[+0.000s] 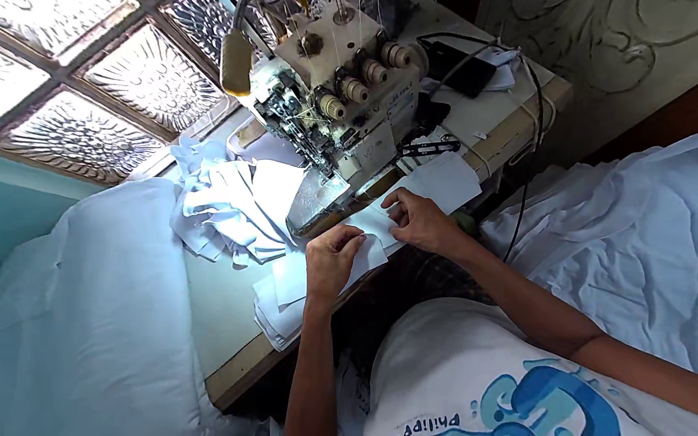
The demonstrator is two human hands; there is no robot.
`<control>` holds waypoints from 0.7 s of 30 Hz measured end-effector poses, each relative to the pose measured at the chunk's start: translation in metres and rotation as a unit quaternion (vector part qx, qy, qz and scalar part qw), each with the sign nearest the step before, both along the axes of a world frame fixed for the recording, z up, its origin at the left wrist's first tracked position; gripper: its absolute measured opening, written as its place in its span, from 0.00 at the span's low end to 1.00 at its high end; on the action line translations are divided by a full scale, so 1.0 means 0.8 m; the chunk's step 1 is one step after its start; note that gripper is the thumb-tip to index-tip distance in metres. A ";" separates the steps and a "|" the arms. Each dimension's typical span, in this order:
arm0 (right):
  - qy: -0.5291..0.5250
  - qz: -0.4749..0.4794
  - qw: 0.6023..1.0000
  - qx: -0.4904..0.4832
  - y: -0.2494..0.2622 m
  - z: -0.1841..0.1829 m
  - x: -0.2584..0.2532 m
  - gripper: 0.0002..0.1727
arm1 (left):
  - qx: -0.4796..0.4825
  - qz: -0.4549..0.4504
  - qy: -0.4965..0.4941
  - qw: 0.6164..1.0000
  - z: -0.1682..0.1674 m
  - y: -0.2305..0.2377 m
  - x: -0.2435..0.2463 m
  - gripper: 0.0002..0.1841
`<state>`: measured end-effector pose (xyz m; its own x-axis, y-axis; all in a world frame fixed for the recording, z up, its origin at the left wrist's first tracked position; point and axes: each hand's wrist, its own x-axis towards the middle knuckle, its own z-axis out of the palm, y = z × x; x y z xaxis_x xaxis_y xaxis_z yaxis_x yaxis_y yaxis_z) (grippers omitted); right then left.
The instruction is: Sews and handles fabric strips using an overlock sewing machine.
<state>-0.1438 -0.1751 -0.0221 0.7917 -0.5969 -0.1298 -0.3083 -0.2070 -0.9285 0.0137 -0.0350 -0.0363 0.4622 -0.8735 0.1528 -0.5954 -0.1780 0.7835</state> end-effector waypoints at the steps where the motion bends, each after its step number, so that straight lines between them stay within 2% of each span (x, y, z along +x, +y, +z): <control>1: 0.007 0.009 1.000 -0.013 0.001 0.001 0.002 0.25 | -0.004 0.000 0.008 1.000 -0.004 -0.001 0.000 0.03; 4: 0.036 0.041 0.998 -0.040 0.003 0.005 0.007 0.24 | -0.017 -0.004 0.038 0.999 -0.010 0.000 -0.003 0.03; 7: 0.047 0.071 0.995 -0.058 0.001 0.005 0.007 0.04 | -0.032 -0.007 0.052 0.998 -0.015 0.004 -0.004 0.02; 11: -0.050 0.089 0.995 -0.016 -0.015 -0.003 0.005 0.08 | -0.037 -0.006 0.052 0.998 -0.019 0.005 -0.006 0.03; 14: -0.084 0.019 0.996 -0.002 -0.017 -0.001 0.002 0.06 | -0.037 -0.003 0.043 0.998 -0.019 0.006 -0.007 0.03; 17: -0.088 -0.043 0.991 -0.089 -0.002 0.005 -0.005 0.11 | -0.041 0.006 0.021 0.999 -0.014 0.007 -0.009 0.03; 21: -0.122 -0.012 0.965 -0.231 0.011 0.002 -0.006 0.06 | -0.078 -0.017 -0.017 0.997 0.015 0.013 -0.010 0.04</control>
